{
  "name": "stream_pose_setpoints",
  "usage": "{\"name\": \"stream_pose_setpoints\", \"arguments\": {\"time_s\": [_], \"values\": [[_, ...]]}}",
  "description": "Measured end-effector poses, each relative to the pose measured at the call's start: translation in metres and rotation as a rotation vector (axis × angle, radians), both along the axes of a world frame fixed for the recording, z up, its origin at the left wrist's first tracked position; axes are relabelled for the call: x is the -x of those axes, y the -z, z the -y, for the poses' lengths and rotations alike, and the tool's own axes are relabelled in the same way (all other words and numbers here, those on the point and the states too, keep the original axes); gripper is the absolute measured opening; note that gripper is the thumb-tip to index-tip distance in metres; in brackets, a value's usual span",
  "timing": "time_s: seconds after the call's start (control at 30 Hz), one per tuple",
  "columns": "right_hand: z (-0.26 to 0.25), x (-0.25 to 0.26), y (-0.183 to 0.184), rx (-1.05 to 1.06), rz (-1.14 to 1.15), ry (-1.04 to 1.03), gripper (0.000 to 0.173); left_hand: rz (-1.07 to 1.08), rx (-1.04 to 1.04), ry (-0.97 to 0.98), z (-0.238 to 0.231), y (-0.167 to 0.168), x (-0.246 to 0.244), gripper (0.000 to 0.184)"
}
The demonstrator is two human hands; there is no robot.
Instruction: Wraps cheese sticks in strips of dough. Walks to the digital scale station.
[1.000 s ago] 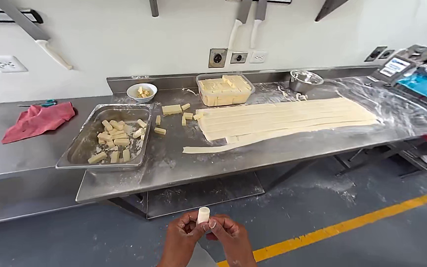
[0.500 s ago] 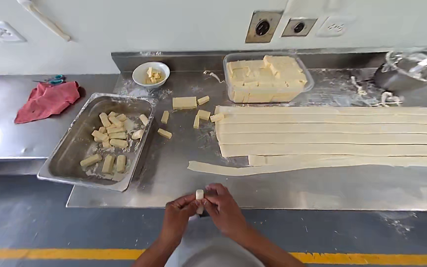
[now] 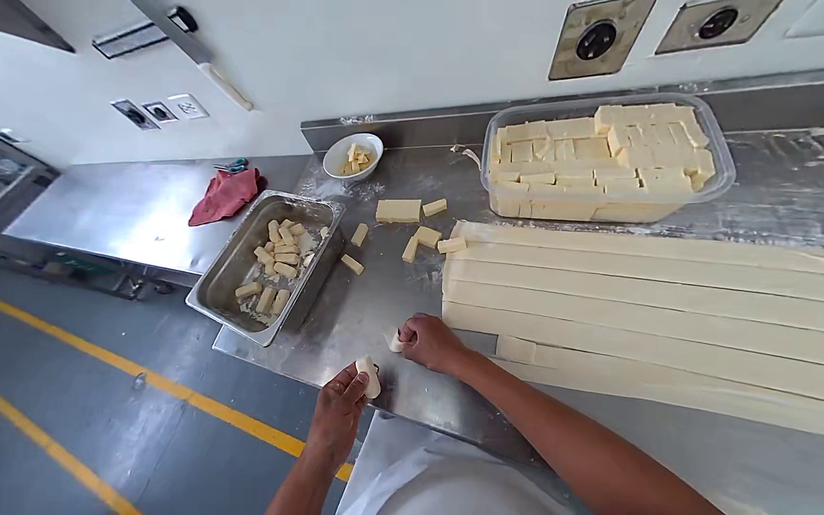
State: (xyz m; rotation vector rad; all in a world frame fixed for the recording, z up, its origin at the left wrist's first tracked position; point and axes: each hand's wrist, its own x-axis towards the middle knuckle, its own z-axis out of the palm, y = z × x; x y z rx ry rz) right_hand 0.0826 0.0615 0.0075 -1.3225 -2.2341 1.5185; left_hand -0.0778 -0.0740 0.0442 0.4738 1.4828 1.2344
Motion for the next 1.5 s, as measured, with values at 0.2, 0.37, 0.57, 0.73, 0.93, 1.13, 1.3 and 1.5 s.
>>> {"name": "stream_pose_setpoints", "arguments": {"time_s": [0.2, 0.37, 0.57, 0.73, 0.93, 1.13, 1.3, 1.5], "values": [[0.011, -0.058, -0.026, 0.433, -0.426, 0.092, 0.039, 0.08, -0.018, 0.034, -0.01, -0.022, -0.019, 0.025], [0.024, -0.111, -0.039, 0.67, -0.574, 0.3, 0.03, 0.176, 0.033, 0.274, -0.033, -0.023, -0.049, 0.029], [0.033, -0.143, -0.024, 0.754, -0.615, 0.602, 0.013, 0.374, 0.121, 0.439, -0.062, 0.002, -0.086, 0.029], [0.026, -0.156, -0.015, 0.712, -0.571, 0.699, 0.011, 0.493, 0.13, 0.442, -0.083, 0.021, -0.1, 0.024], [0.013, -0.157, -0.011, 0.586, -0.564, 0.619, 0.015, 0.485, 0.137, 0.422, -0.099, 0.026, -0.103, 0.024], [-0.001, -0.154, -0.019, 0.569, -0.473, 0.557, 0.016, 0.526, 0.095, 0.335, -0.097, 0.03, -0.098, 0.021], [0.005, -0.152, -0.017, 0.548, -0.446, 0.544, 0.016, 0.488, 0.072, 0.341, -0.092, 0.035, -0.095, 0.021], [0.021, -0.145, -0.015, 0.424, -0.479, 0.441, 0.023, 0.361, 0.016, 0.423, -0.076, 0.033, -0.087, 0.027]]}}
